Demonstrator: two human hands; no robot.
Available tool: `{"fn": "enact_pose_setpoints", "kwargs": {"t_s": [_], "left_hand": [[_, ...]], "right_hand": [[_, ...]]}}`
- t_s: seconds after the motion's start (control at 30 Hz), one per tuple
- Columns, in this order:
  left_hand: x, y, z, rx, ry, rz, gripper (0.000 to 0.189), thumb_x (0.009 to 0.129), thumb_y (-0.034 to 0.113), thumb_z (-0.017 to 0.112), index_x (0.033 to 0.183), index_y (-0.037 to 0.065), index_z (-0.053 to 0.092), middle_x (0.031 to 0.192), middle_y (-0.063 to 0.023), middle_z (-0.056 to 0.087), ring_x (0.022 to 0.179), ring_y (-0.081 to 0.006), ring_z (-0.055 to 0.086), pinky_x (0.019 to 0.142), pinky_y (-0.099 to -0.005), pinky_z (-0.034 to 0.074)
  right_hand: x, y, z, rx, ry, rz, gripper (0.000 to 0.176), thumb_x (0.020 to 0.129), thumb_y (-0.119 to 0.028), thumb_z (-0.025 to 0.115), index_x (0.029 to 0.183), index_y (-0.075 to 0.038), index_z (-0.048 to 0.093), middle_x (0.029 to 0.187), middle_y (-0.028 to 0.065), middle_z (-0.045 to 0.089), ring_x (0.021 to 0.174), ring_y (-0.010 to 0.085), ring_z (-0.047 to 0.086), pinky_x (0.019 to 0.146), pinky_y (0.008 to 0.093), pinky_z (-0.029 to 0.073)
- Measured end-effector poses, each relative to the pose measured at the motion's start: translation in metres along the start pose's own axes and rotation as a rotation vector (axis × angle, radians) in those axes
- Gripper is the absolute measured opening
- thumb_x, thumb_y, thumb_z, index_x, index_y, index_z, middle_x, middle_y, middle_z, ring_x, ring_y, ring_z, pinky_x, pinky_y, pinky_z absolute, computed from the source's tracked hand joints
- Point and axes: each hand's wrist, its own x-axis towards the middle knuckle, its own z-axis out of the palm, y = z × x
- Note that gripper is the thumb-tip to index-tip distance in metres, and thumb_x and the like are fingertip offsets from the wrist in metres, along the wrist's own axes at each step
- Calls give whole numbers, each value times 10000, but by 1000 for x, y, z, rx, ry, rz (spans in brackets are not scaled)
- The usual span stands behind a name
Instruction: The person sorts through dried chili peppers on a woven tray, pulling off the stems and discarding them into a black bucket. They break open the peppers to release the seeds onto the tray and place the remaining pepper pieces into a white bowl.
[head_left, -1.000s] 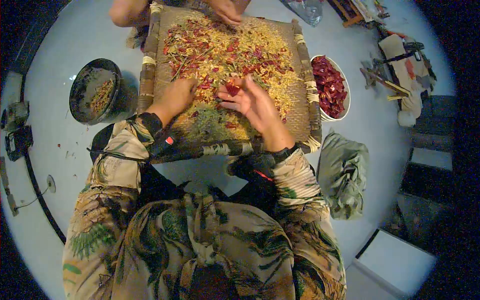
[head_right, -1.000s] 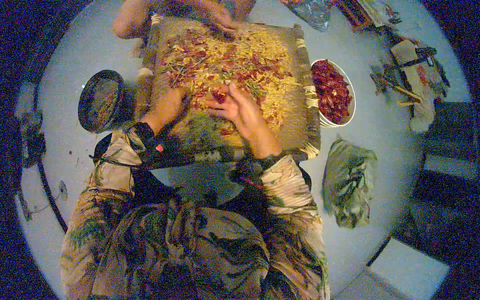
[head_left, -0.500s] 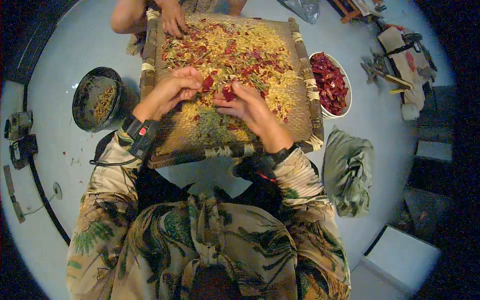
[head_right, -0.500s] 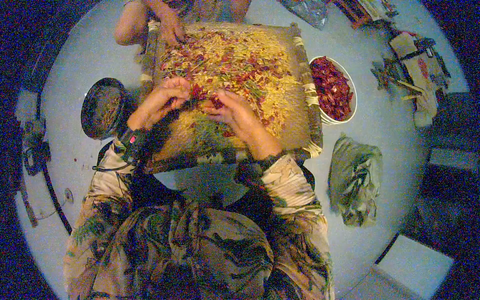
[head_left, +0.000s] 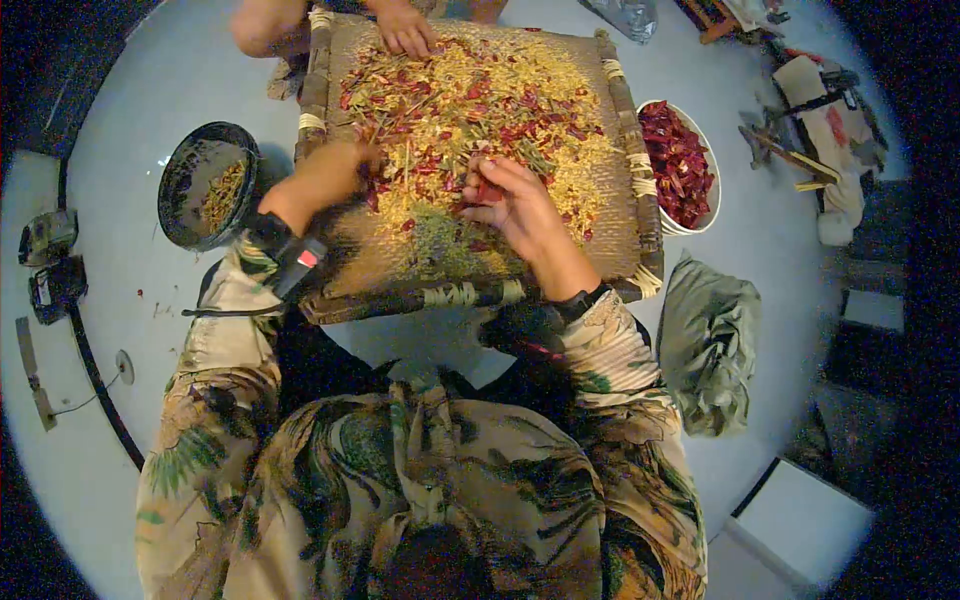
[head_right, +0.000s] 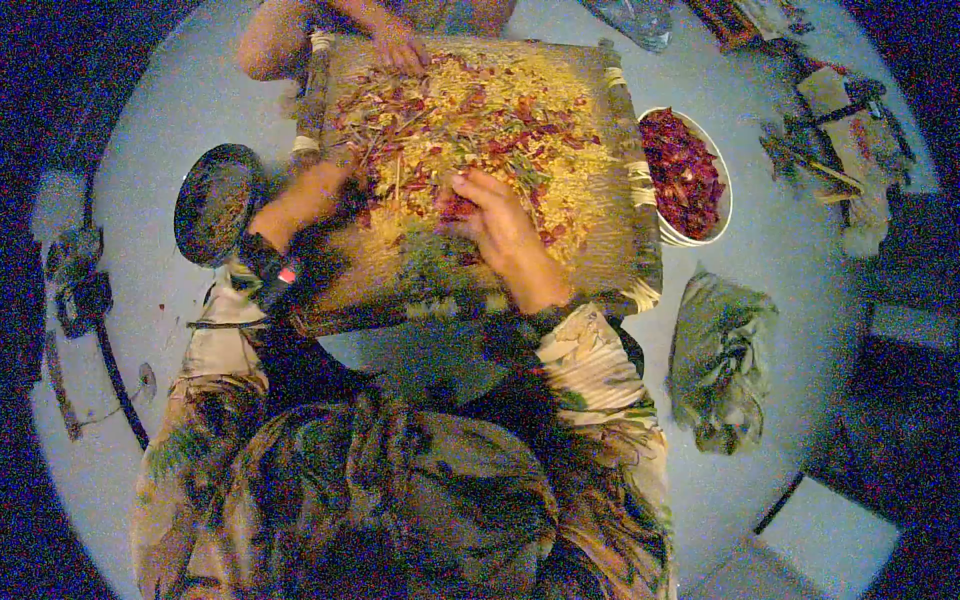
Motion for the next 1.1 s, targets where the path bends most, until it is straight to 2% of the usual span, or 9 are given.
{"fn": "enact_pose_setpoints", "kwargs": {"t_s": [0.03, 0.27, 0.37, 0.47, 0.5, 0.6, 0.7, 0.93, 1.1], "left_hand": [[-7, 27, -14, 123, -173, -106, 209, 694, 49, 549, 893, 77, 605, 924, -211, 594, 819, -387, 591, 674, -457, 483], [12, -28, 72, 291, 64, 27, 139, 745, 95, 538, 854, 56, 613, 851, -194, 587, 791, -379, 595, 659, -457, 483], [12, -13, 41, 41, 114, 86, 106, 813, 134, 553, 823, 37, 596, 825, -140, 606, 722, -312, 605, 623, -407, 490], [20, -7, 29, -762, 26, 94, 166, 874, 200, 554, 816, 46, 567, 777, -62, 613, 638, -184, 584, 559, -307, 479], [12, 16, 8, -977, -91, -180, 198, 901, 243, 538, 835, 56, 540, 741, -25, 605, 583, -85, 544, 511, -225, 447], [7, 33, -5, -1230, -204, -142, 200, 898, 255, 547, 872, 58, 532, 720, -26, 605, 544, -55, 531, 482, -190, 428], [-1, 49, -8, -1189, -196, -110, 236, 884, 334, 553, 855, 101, 543, 749, 33, 583, 566, -32, 502, 507, -166, 407], [0, 64, -3, -1177, -262, 25, 273, 843, 317, 617, 866, 49, 571, 740, -33, 632, 567, -76, 582, 496, -191, 478], [-2, 51, -14, -1020, -330, -54, 309, 865, 361, 578, 912, 56, 568, 863, -40, 632, 655, -99, 607, 573, -229, 510]], "right_hand": [[1, 1, -1, -1, -9, 1, 186, 884, -223, 536, 991, -74, 563, 834, 27, 591, 779, 149, 590, 698, 361, 512], [0, 0, 1, -25, -38, 16, 152, 868, -218, 559, 936, -82, 572, 826, 29, 597, 759, 149, 586, 690, 367, 512], [-2, -2, 3, -44, -49, 9, 138, 856, -220, 577, 906, -92, 579, 810, 18, 594, 746, 141, 576, 685, 361, 506], [-4, -2, 5, -84, -37, 12, 166, 862, -225, 575, 940, -79, 581, 836, 20, 596, 767, 140, 582, 683, 337, 511], [-5, -1, 5, -102, -30, 15, 180, 865, -226, 573, 958, -72, 582, 851, 22, 597, 779, 141, 587, 683, 327, 514], [-2, 4, 6, -225, -64, 58, 206, 856, -259, 593, 961, -82, 577, 864, 11, 592, 787, 132, 578, 680, 318, 506], [-6, 7, 16, -272, -90, 91, 237, 858, -298, 590, 964, -86, 570, 852, -3, 584, 794, 117, 570, 680, 311, 499], [2, 29, 11, -444, -123, -4, 278, 816, -357, 618, 904, -93, 621, 775, -18, 595, 689, 85, 531, 584, 229, 412], [2, 23, 4, -318, -171, -49, 176, 849, -234, 572, 912, -77, 620, 805, 12, 613, 689, 91, 566, 592, 208, 452]]}}
